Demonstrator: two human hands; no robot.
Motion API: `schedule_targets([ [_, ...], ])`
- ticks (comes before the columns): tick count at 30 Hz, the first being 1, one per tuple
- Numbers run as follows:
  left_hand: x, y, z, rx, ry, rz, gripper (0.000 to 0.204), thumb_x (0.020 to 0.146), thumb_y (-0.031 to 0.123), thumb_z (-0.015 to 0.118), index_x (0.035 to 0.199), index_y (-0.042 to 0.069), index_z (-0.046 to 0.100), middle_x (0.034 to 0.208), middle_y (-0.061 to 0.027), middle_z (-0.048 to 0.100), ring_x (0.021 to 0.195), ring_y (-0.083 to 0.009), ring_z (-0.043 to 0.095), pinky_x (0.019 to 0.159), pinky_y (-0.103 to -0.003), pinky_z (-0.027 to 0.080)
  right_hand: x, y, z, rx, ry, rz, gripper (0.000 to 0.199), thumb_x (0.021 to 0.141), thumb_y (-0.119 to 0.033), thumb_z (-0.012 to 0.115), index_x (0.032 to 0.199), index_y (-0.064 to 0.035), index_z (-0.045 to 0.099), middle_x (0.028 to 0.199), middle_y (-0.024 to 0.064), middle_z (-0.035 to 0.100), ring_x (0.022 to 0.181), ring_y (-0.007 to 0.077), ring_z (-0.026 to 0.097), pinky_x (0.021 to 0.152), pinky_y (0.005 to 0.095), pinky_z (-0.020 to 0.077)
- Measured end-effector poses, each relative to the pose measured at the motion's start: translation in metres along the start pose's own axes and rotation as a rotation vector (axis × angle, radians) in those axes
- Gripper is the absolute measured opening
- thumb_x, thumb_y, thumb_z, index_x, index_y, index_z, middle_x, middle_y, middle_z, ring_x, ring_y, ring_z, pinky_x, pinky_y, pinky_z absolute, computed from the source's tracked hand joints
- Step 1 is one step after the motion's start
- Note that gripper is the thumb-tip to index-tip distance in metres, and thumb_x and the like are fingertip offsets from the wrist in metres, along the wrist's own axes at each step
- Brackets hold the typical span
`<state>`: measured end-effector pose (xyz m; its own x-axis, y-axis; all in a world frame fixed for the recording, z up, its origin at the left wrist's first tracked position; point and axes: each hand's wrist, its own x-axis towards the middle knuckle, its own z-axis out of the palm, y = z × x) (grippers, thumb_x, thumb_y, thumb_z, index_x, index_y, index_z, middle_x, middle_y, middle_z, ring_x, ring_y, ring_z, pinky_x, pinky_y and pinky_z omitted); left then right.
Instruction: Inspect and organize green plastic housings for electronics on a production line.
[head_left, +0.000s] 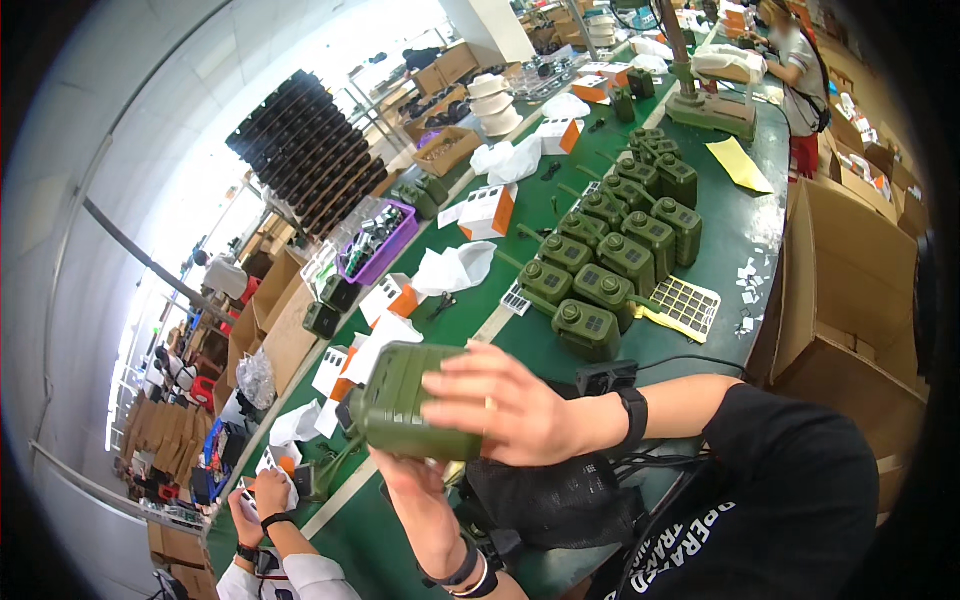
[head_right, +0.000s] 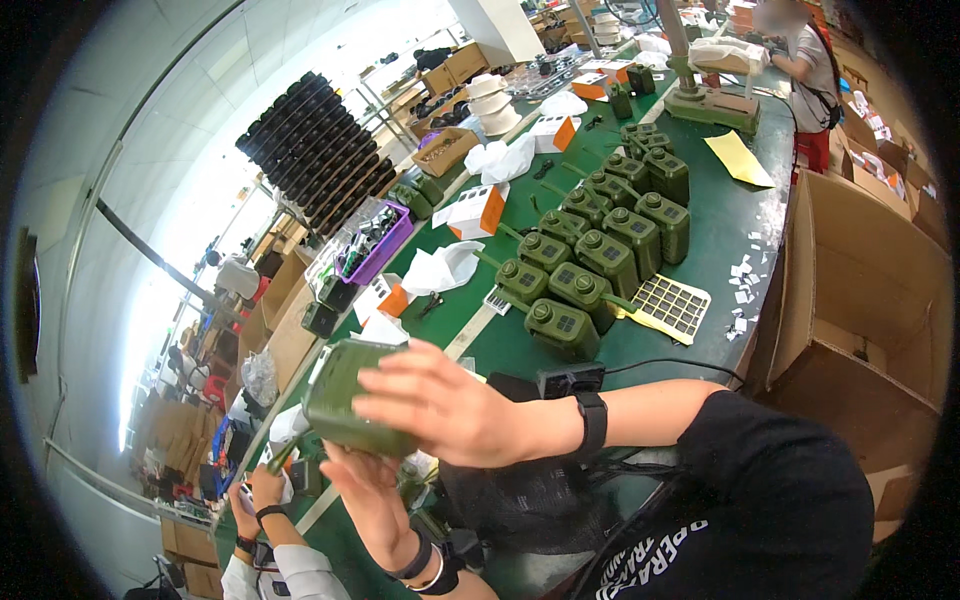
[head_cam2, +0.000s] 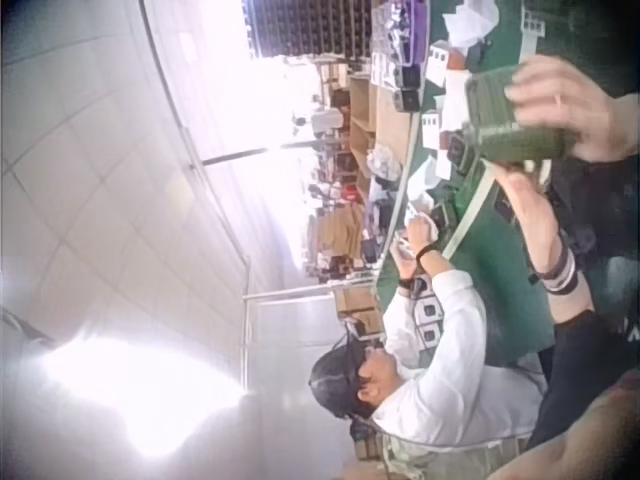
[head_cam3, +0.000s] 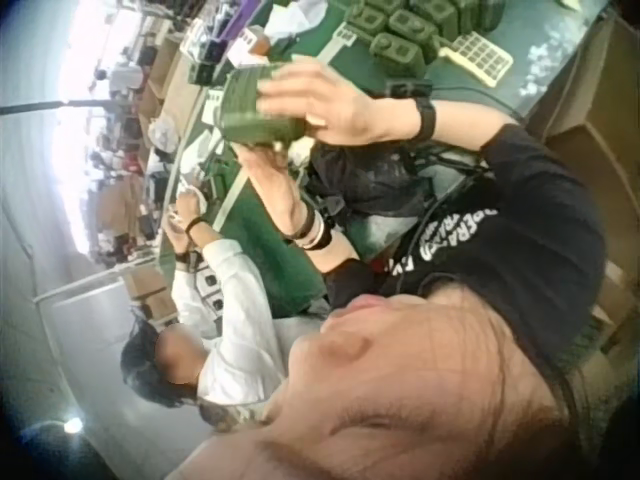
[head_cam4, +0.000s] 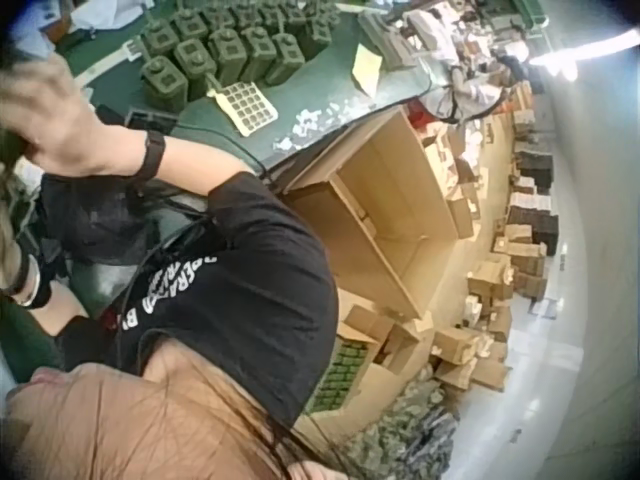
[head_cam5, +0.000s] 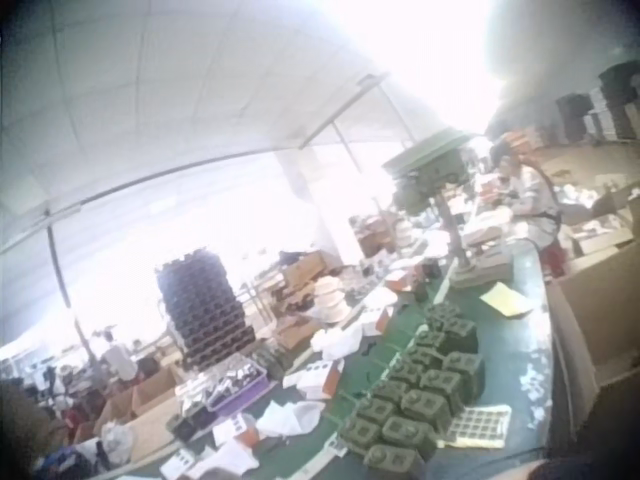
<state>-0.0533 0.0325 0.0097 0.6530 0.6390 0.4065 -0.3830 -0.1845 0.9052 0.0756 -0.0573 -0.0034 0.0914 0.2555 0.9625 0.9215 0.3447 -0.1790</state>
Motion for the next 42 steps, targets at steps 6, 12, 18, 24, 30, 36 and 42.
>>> schedule_targets([
  [6,-0.007,0.003,-0.008,-0.389,-0.032,-0.124,0.061,0.087,0.052,0.040,0.124,0.003,0.046,0.115,-0.0122,0.056,0.103,-0.0243,0.056,0.091,-0.036,0.043,-0.005,-0.018,-0.006,-0.128,-0.047,-0.319,0.030,0.083,-0.012,0.054,0.112,-0.0134,0.063,0.118,0.0036,0.056,0.107,0.0175,0.050,0.105,0.0445,0.0293],
  [12,-0.008,0.006,-0.006,-0.320,0.055,-0.124,0.083,0.073,0.052,0.055,0.132,-0.002,0.032,0.121,-0.0189,0.047,0.108,-0.0279,0.052,0.091,-0.038,0.043,0.005,-0.021,-0.017,0.407,-0.017,-0.123,0.038,0.078,-0.017,0.066,0.114,-0.0051,0.059,0.123,0.0126,0.052,0.112,0.0244,0.048,0.101,0.0434,0.0320],
  [18,-0.003,0.006,-0.001,-0.257,-0.125,0.080,0.078,0.073,0.043,0.064,0.131,-0.001,0.036,0.117,-0.0192,0.051,0.100,-0.0274,0.057,0.080,-0.036,0.050,0.016,-0.001,-0.032,0.550,-0.263,0.476,0.074,0.071,-0.030,0.075,0.130,-0.0014,0.040,0.115,0.0129,0.052,0.093,0.0222,0.052,0.080,0.0318,0.0428],
  [24,0.003,0.035,-0.037,0.609,-0.127,-0.158,0.042,0.089,0.018,0.054,0.124,-0.002,0.047,0.106,-0.0114,0.058,0.091,-0.0175,0.057,0.078,-0.027,0.045,0.007,0.064,0.016,0.270,-0.422,0.767,0.070,0.059,-0.040,0.077,0.109,0.0011,0.051,0.099,0.0177,0.059,0.093,0.0285,0.058,0.076,0.0360,0.0468],
  [30,-0.022,0.065,-0.058,0.697,0.026,-0.072,0.032,0.091,0.014,0.054,0.118,-0.003,0.053,0.095,-0.0089,0.062,0.078,-0.0137,0.057,0.072,-0.024,0.044,-0.020,0.170,0.109,-0.440,-0.399,1.034,0.053,0.059,-0.006,0.069,0.104,0.0034,0.042,0.102,0.0241,0.051,0.091,0.0360,0.059,0.073,0.0409,0.0514],
  [36,-0.042,0.084,-0.090,0.563,0.039,0.051,0.039,0.094,0.017,0.047,0.126,-0.006,0.045,0.107,-0.0198,0.059,0.091,-0.0223,0.060,0.083,-0.030,0.045,-0.039,0.189,0.157,-0.846,-0.111,0.697,0.031,0.074,-0.005,0.057,0.103,-0.0007,0.046,0.097,0.0135,0.051,0.089,0.0289,0.055,0.073,0.0412,0.0508],
  [42,-0.045,0.080,-0.109,0.499,0.128,0.098,0.040,0.092,0.019,0.052,0.124,-0.004,0.049,0.101,-0.0160,0.061,0.084,-0.0183,0.060,0.073,-0.027,0.046,-0.032,0.156,0.227,-0.232,-0.778,0.847,0.057,0.068,-0.046,0.069,0.091,0.0047,0.061,0.090,0.0180,0.062,0.089,0.0331,0.060,0.076,0.0420,0.0480],
])
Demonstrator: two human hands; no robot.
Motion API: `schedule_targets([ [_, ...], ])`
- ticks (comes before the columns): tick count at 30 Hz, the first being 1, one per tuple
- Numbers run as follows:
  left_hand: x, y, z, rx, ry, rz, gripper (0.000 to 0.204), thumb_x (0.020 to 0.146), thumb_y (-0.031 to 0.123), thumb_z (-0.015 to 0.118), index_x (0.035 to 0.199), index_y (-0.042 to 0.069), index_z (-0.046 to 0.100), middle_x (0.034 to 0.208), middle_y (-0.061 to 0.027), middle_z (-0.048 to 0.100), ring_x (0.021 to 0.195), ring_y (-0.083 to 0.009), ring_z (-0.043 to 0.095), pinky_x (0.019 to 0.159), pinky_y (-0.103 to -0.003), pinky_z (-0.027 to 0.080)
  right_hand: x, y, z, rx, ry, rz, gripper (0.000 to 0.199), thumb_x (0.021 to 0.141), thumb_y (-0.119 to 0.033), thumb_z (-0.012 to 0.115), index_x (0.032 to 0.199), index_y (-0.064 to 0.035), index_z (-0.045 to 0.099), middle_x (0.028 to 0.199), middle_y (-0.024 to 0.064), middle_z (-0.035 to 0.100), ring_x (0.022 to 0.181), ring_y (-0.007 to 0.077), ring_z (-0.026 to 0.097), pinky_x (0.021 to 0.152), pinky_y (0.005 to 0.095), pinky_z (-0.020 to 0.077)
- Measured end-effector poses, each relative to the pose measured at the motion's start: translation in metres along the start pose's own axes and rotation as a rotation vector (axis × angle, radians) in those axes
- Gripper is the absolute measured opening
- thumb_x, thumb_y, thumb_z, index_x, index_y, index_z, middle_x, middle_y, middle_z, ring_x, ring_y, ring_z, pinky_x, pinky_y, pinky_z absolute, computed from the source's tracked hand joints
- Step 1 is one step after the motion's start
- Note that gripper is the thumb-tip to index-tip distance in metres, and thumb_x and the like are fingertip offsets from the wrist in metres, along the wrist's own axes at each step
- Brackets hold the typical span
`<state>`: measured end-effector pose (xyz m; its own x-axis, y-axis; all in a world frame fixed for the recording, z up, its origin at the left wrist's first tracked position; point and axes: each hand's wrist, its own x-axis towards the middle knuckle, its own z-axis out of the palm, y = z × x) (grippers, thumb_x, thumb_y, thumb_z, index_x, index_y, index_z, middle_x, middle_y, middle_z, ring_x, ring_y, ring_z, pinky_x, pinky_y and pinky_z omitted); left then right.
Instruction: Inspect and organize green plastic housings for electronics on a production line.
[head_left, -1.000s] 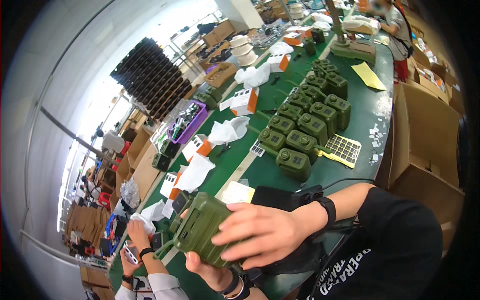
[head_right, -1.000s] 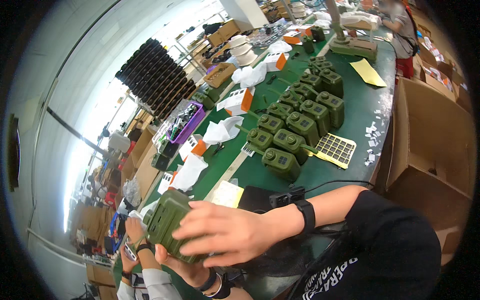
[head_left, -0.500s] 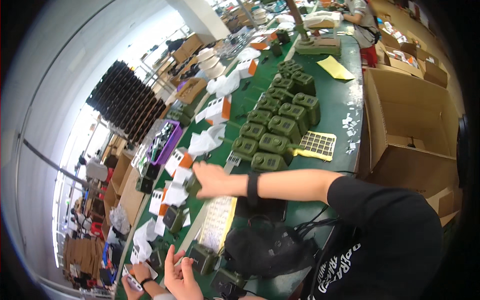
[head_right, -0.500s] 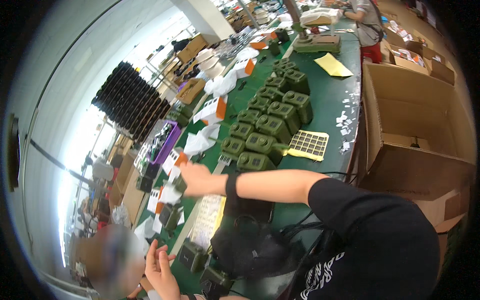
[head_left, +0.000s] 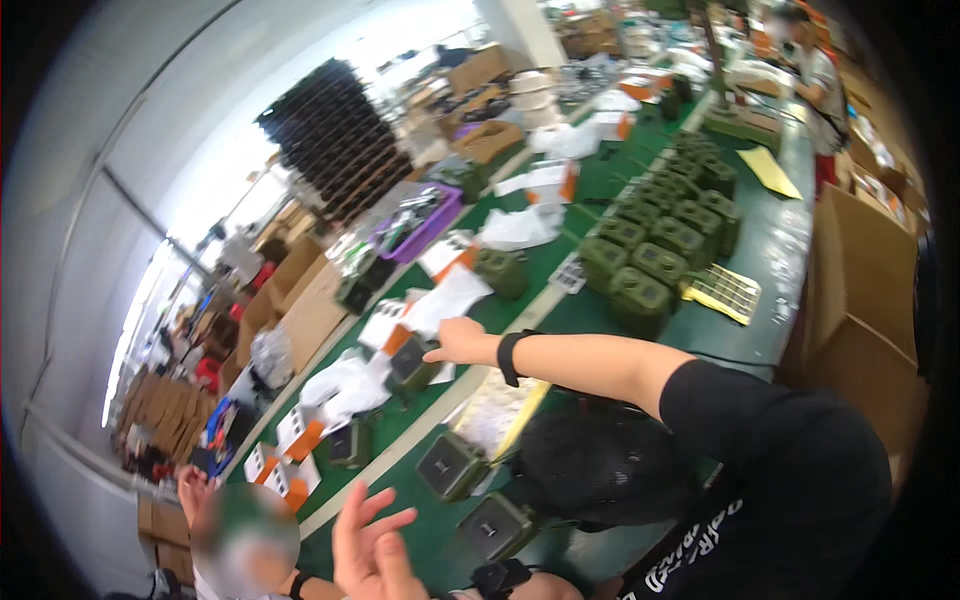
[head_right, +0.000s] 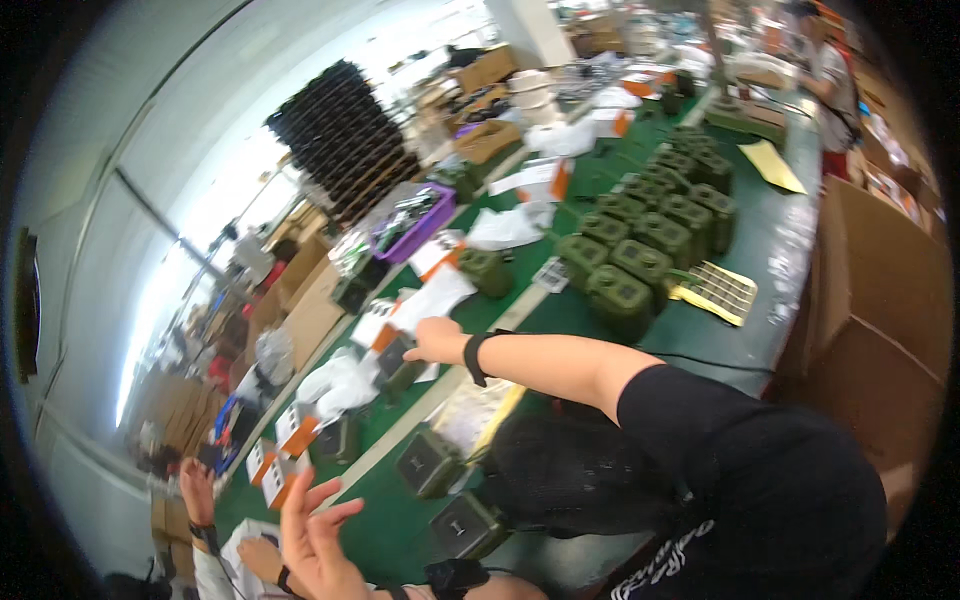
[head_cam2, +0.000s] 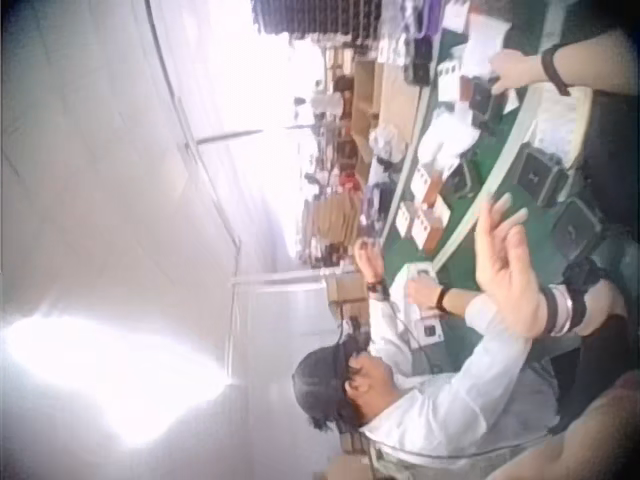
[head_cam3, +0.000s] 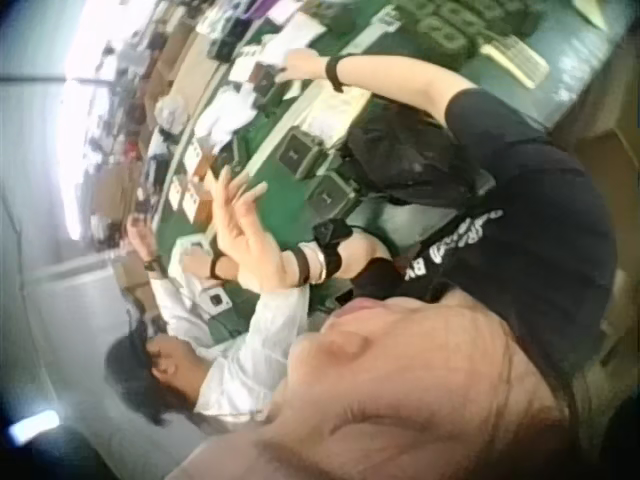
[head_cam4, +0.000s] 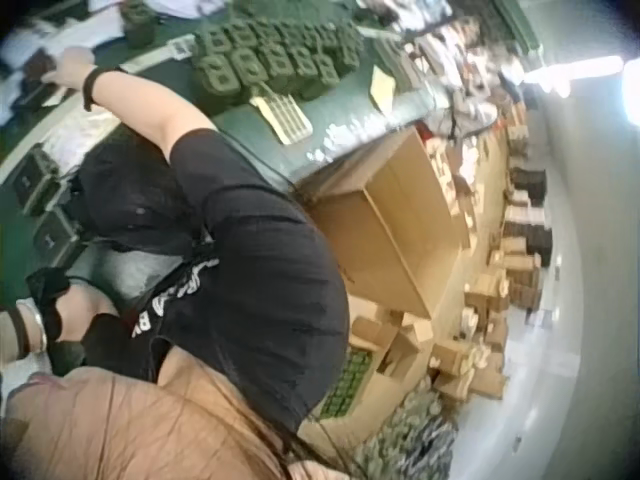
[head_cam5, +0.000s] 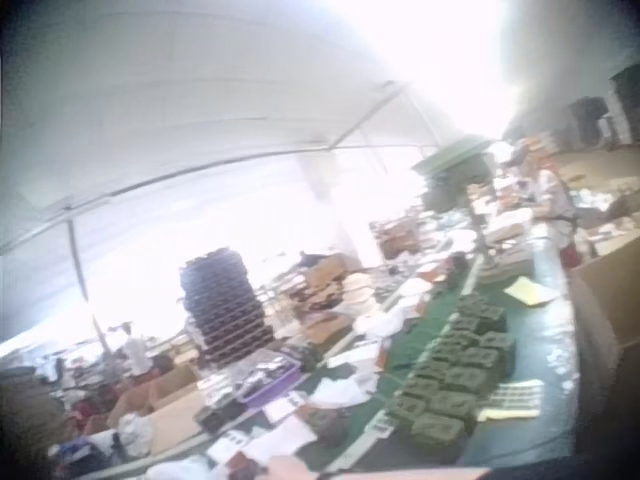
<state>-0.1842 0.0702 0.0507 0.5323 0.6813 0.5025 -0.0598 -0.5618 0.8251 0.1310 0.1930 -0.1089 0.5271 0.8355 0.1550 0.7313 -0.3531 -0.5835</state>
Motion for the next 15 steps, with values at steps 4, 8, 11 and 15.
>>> schedule_targets([
  [4,-0.005,0.001,0.008,0.107,0.002,-0.054,0.036,0.088,0.013,0.057,0.120,-0.003,0.052,0.099,-0.0095,0.062,0.080,-0.0131,0.059,0.065,-0.023,0.044,0.016,-0.023,0.039,0.190,0.074,0.030,0.080,0.059,-0.065,0.068,0.096,0.0059,0.058,0.091,0.0217,0.062,0.084,0.0317,0.063,0.073,0.0408,0.0500],
  [8,-0.001,0.005,0.025,0.035,-0.082,-0.071,0.044,0.081,0.015,0.063,0.120,0.000,0.050,0.104,-0.0112,0.060,0.085,-0.0172,0.060,0.072,-0.027,0.048,0.030,-0.026,0.052,-0.060,0.082,0.141,0.101,0.051,-0.062,0.073,0.116,0.0098,0.045,0.113,0.0245,0.053,0.107,0.0359,0.052,0.093,0.0395,0.0410],
  [11,0.001,0.013,0.047,0.157,-0.113,0.007,0.046,0.078,0.014,0.069,0.121,0.007,0.053,0.101,-0.0098,0.061,0.078,-0.0166,0.064,0.069,-0.026,0.050,0.044,-0.001,0.033,0.068,-0.017,0.208,0.089,0.046,-0.049,0.079,0.107,0.0095,0.050,0.109,0.0249,0.055,0.107,0.0351,0.053,0.093,0.0380,0.0420],
  [15,0.007,0.022,0.069,0.170,-0.175,0.027,0.049,0.078,0.017,0.069,0.123,0.007,0.052,0.103,-0.0104,0.061,0.079,-0.0179,0.064,0.068,-0.027,0.050,0.041,0.034,0.001,0.104,-0.051,0.189,0.087,0.047,-0.048,0.079,0.106,0.0085,0.052,0.106,0.0232,0.057,0.104,0.0331,0.055,0.086,0.0376,0.0472],
])
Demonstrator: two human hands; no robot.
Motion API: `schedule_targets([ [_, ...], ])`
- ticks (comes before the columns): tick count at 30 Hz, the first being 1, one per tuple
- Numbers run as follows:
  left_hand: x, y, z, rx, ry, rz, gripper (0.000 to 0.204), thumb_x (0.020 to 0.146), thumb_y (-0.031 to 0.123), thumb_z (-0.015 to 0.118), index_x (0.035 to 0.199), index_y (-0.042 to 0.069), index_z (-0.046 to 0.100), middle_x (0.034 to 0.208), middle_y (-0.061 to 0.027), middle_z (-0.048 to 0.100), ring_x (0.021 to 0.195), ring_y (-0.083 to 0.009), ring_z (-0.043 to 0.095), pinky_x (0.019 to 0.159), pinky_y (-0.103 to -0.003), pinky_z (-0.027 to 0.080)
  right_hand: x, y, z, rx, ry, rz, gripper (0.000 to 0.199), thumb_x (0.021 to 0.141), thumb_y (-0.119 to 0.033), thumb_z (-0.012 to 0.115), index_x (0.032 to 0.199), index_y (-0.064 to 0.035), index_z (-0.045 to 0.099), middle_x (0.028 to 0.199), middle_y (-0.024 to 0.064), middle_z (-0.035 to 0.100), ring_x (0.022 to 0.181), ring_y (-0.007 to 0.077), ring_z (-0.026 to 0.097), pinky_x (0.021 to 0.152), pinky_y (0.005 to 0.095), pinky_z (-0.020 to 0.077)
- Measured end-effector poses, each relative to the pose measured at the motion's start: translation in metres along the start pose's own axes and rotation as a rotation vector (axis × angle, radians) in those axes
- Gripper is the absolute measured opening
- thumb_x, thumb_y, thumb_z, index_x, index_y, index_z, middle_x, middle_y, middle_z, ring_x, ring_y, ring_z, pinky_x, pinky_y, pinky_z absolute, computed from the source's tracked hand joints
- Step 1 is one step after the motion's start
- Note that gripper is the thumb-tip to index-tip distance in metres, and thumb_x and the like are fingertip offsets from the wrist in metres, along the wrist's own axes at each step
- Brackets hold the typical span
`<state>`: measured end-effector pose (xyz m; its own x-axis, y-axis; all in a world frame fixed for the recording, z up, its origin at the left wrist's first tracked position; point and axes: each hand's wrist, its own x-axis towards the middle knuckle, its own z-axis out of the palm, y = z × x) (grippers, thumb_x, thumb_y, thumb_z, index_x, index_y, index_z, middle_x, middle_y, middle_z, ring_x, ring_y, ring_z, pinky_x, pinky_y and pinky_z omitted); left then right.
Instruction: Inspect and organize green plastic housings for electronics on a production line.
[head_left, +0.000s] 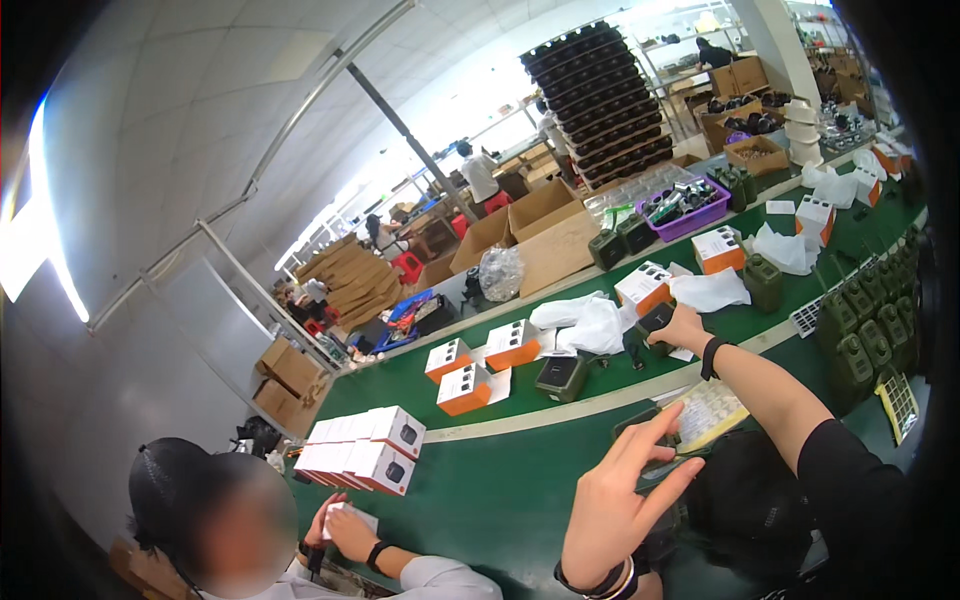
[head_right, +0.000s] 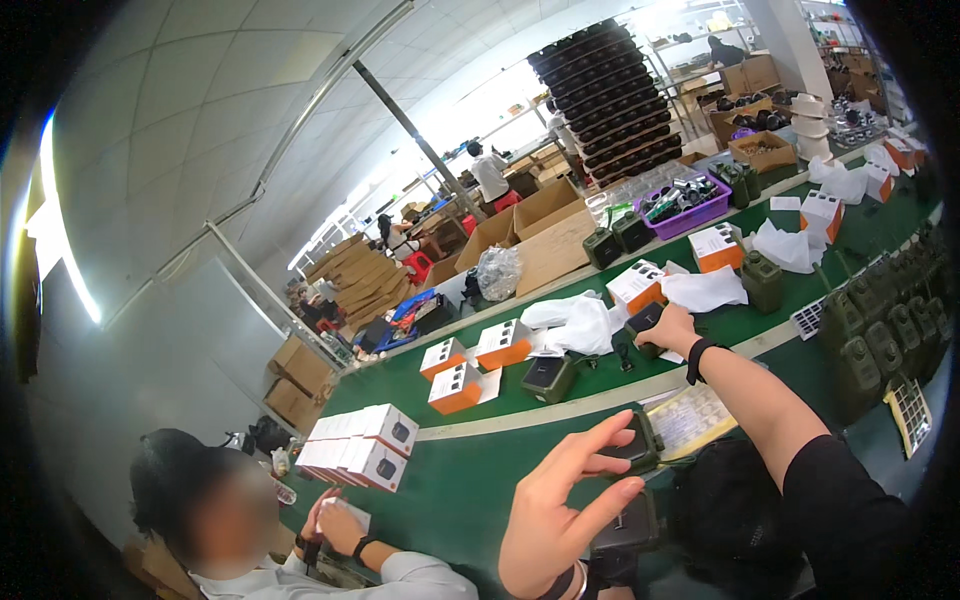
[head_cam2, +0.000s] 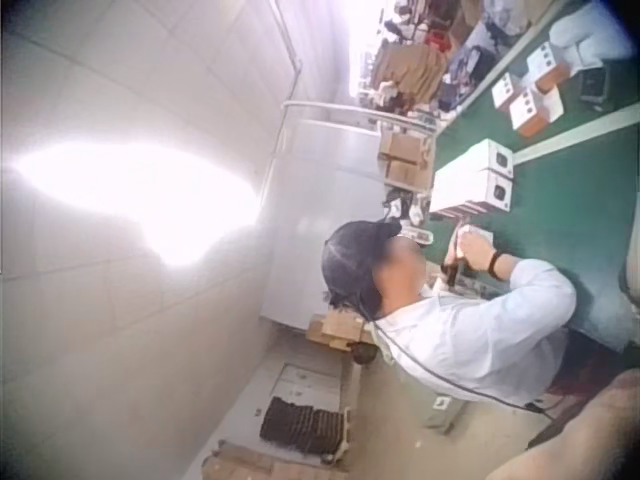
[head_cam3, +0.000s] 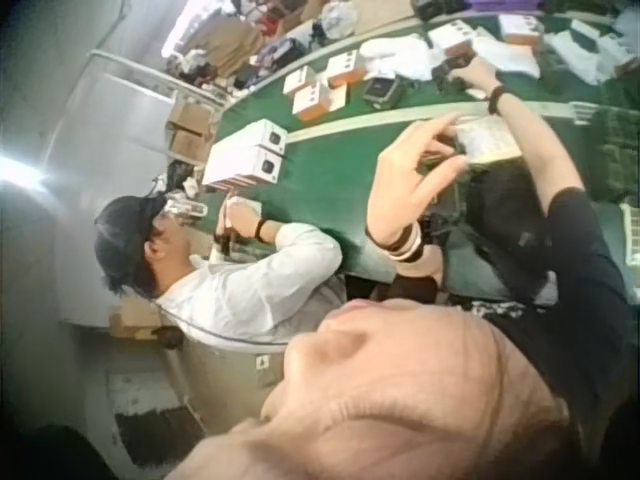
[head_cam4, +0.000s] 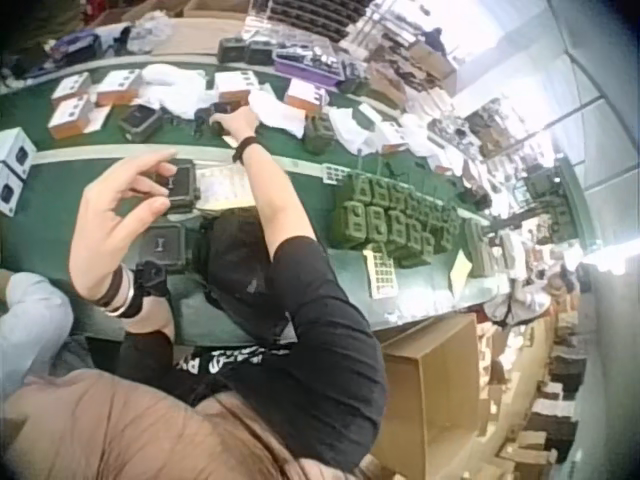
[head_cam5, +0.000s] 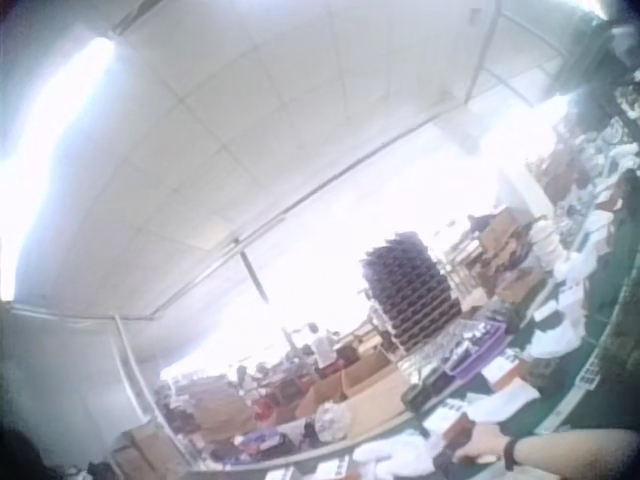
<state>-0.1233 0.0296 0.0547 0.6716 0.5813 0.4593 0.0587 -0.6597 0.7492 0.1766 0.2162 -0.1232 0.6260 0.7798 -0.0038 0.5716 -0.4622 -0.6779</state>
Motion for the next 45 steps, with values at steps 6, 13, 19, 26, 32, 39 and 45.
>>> schedule_targets([
  [6,0.003,-0.005,-0.002,-0.161,0.054,-0.107,0.046,0.081,0.003,0.062,0.125,0.001,0.048,0.111,-0.0123,0.058,0.091,-0.0159,0.060,0.078,-0.028,0.049,-0.045,0.007,-0.064,0.997,-0.474,0.096,0.068,0.071,-0.043,0.070,0.119,0.0003,0.049,0.111,0.0151,0.055,0.096,0.0257,0.057,0.073,0.0461,0.0511],
  [13,0.034,-0.018,0.033,-0.238,0.168,-0.103,0.069,0.081,0.016,0.066,0.138,0.005,0.030,0.126,-0.0164,0.042,0.115,-0.0245,0.045,0.087,-0.034,0.044,-0.213,-0.005,-0.164,0.653,-0.046,-0.770,0.076,0.063,-0.024,0.079,0.125,-0.0010,0.043,0.122,0.0148,0.046,0.112,0.0263,0.046,0.093,0.0383,0.0408],
  [19,0.027,0.004,0.066,-0.638,-0.138,-0.057,0.065,0.066,0.008,0.077,0.121,-0.002,0.043,0.110,-0.0105,0.056,0.102,-0.0165,0.053,0.088,-0.029,0.042,-0.296,0.007,-0.225,0.081,0.356,-1.200,0.088,0.059,-0.026,0.080,0.134,-0.0081,0.037,0.139,0.0200,0.027,0.127,0.0382,0.028,0.103,0.0453,0.0279],
  [26,0.023,0.022,0.099,-0.814,0.165,0.077,0.090,0.053,0.021,0.084,0.124,-0.001,0.033,0.114,-0.0137,0.050,0.103,-0.0236,0.053,0.091,-0.033,0.041,-0.282,0.033,-0.238,0.769,-0.100,-1.014,0.091,0.066,-0.027,0.078,0.138,-0.0028,0.028,0.126,0.0155,0.047,0.118,0.0239,0.045,0.100,0.0356,0.0320],
  [32,0.028,0.026,0.106,-0.667,0.241,0.096,0.081,0.059,0.028,0.076,0.124,0.003,0.033,0.111,-0.0160,0.052,0.098,-0.0265,0.056,0.088,-0.035,0.045,-0.282,0.032,-0.229,0.828,-0.237,-0.814,0.074,0.067,-0.021,0.078,0.129,-0.0004,0.042,0.114,0.0094,0.055,0.106,0.0159,0.052,0.094,0.0303,0.0389],
  [39,0.041,0.022,0.113,-0.709,0.307,0.022,0.051,0.079,0.029,0.064,0.116,0.004,0.039,0.103,-0.0146,0.054,0.088,-0.0211,0.058,0.075,-0.029,0.050,-0.273,0.030,-0.210,1.027,-0.286,-0.587,0.071,0.072,-0.034,0.075,0.125,0.0029,0.045,0.097,0.0096,0.058,0.100,0.0167,0.053,0.092,0.0301,0.0375],
  [45,0.043,0.019,0.112,-0.712,0.300,0.000,0.049,0.083,0.028,0.059,0.120,0.004,0.036,0.107,-0.0149,0.052,0.093,-0.0227,0.058,0.078,-0.032,0.050,-0.274,0.028,-0.206,1.135,-0.350,-0.520,0.068,0.075,-0.028,0.073,0.128,0.0017,0.042,0.109,0.0094,0.056,0.105,0.0157,0.051,0.095,0.0306,0.0374],
])
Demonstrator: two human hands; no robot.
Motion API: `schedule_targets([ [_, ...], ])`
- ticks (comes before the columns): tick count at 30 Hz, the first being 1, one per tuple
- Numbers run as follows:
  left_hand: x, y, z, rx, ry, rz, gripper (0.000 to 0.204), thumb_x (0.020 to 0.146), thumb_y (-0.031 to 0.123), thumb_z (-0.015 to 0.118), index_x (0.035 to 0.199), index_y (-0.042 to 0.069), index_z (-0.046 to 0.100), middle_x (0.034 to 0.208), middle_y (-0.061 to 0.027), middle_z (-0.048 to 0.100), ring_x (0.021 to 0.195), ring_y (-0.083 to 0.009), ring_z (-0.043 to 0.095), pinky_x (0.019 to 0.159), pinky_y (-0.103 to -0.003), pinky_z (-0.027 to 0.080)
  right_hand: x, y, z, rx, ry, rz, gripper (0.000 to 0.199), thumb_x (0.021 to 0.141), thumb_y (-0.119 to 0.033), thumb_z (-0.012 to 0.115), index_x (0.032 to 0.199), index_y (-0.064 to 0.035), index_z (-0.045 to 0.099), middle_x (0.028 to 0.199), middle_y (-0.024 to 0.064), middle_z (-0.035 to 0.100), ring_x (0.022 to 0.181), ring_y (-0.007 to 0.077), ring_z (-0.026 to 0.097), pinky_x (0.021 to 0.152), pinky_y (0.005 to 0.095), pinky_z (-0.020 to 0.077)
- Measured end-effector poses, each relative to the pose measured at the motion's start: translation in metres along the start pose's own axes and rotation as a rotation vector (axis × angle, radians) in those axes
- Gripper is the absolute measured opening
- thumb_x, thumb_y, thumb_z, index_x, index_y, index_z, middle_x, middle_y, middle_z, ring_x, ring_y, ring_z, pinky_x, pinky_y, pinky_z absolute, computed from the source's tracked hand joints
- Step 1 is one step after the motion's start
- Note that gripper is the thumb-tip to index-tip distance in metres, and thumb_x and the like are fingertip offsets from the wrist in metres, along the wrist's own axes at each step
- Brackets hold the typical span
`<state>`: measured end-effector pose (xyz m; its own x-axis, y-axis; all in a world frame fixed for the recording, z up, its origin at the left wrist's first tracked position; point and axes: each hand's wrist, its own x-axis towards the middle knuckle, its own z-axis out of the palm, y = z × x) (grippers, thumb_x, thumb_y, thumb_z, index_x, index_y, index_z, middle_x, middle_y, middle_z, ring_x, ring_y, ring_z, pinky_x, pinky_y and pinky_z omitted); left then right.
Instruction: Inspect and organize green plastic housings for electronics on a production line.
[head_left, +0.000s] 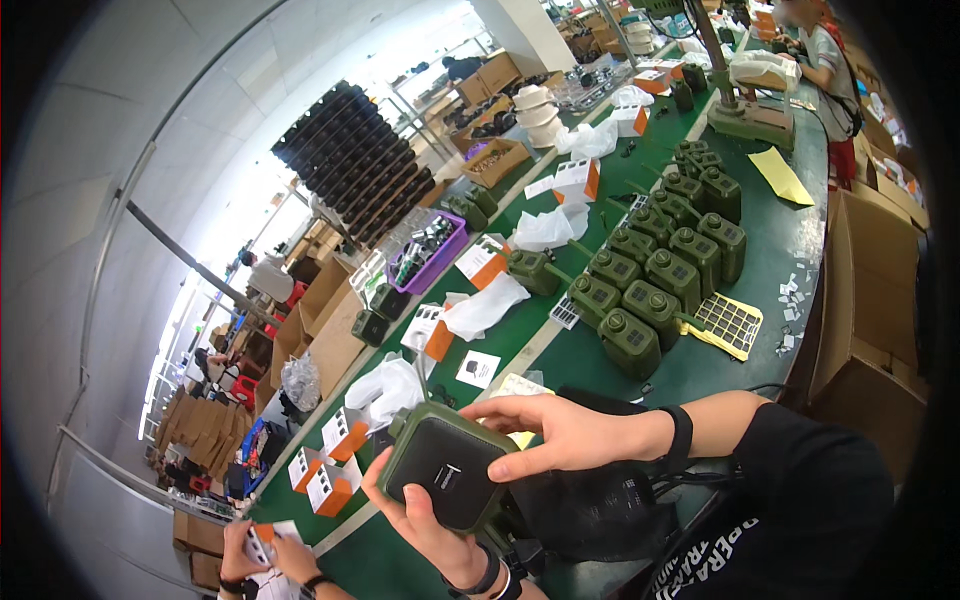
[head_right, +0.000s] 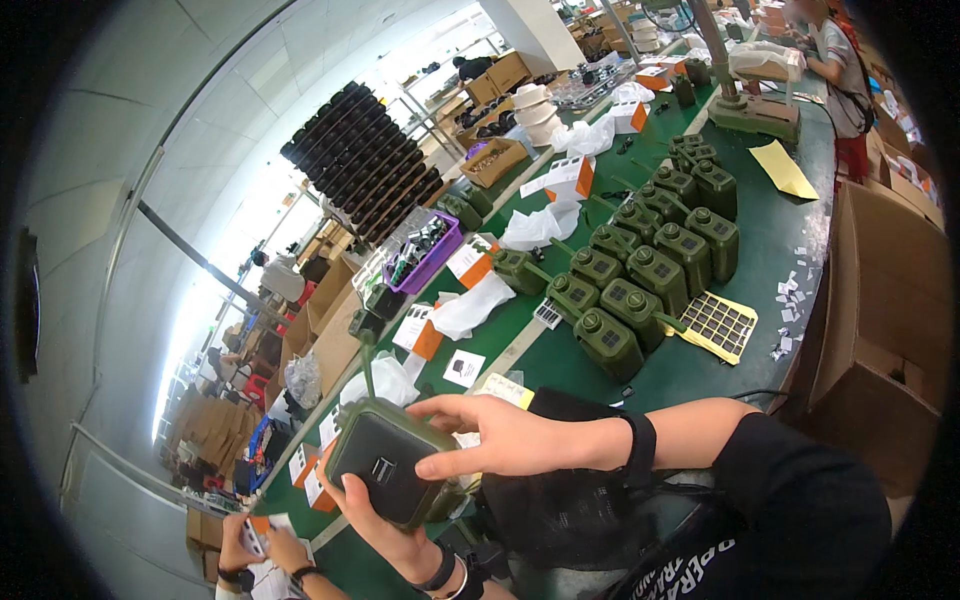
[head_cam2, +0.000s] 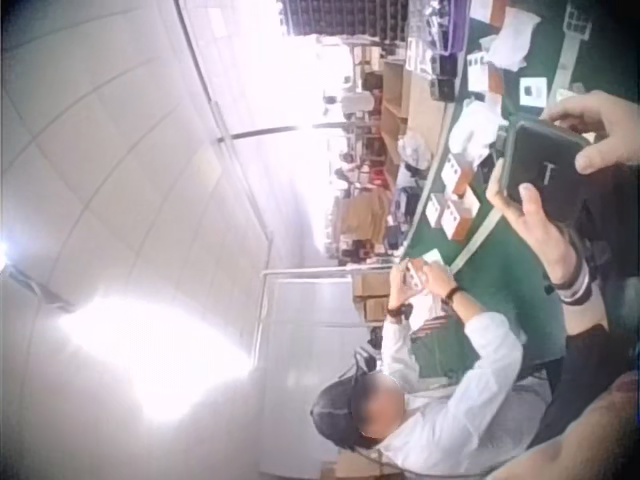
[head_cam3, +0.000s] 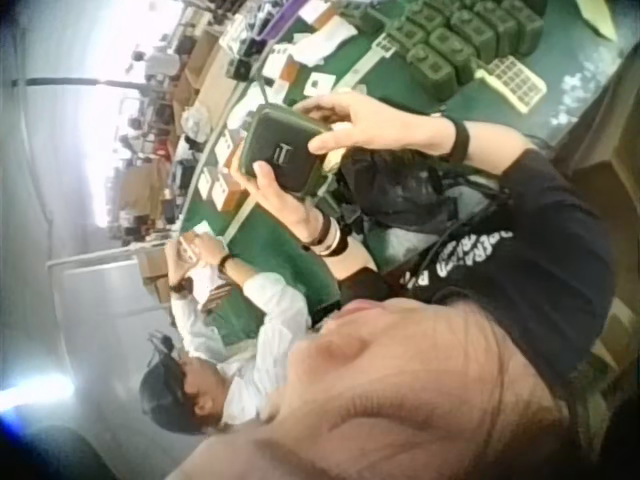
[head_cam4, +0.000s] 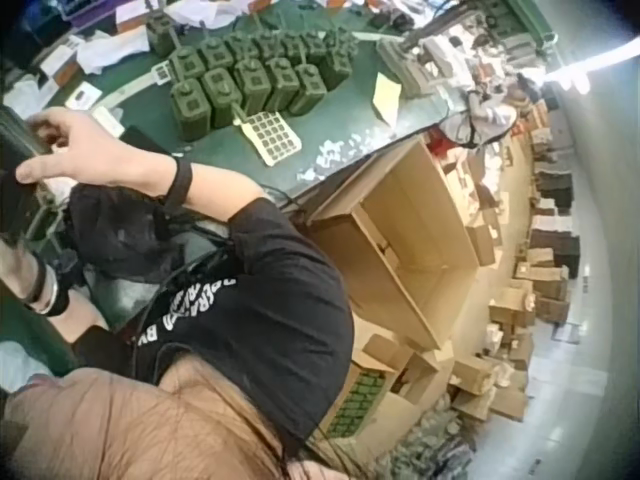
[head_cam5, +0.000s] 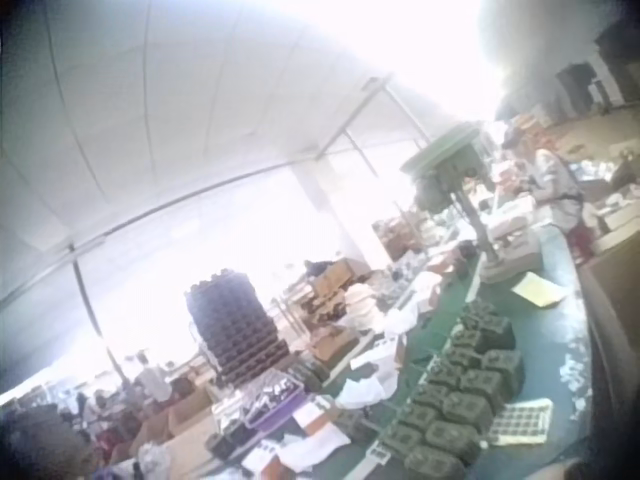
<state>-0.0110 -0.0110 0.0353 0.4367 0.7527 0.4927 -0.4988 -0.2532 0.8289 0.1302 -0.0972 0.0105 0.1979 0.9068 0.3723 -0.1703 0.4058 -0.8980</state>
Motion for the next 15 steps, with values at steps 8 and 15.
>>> schedule_targets([
  [8,-0.011,-0.013,0.004,0.101,-0.042,-0.121,0.067,0.087,0.045,0.052,0.134,0.004,0.029,0.124,-0.0143,0.046,0.114,-0.0237,0.047,0.090,-0.033,0.044,-0.006,0.010,0.012,-1.036,0.373,-0.937,0.052,0.071,-0.008,0.063,0.122,-0.0037,0.052,0.120,0.0124,0.049,0.105,0.0266,0.047,0.092,0.0438,0.0414],
  [15,-0.010,-0.010,-0.017,-0.219,-0.113,-0.241,0.079,0.077,0.046,0.057,0.131,-0.007,0.033,0.119,-0.0184,0.051,0.101,-0.0274,0.057,0.088,-0.036,0.046,-0.017,0.009,0.025,-1.217,0.217,-1.131,0.031,0.081,-0.011,0.059,0.111,-0.0103,0.063,0.119,0.0058,0.055,0.102,0.0174,0.052,0.103,0.0423,0.0311],
])
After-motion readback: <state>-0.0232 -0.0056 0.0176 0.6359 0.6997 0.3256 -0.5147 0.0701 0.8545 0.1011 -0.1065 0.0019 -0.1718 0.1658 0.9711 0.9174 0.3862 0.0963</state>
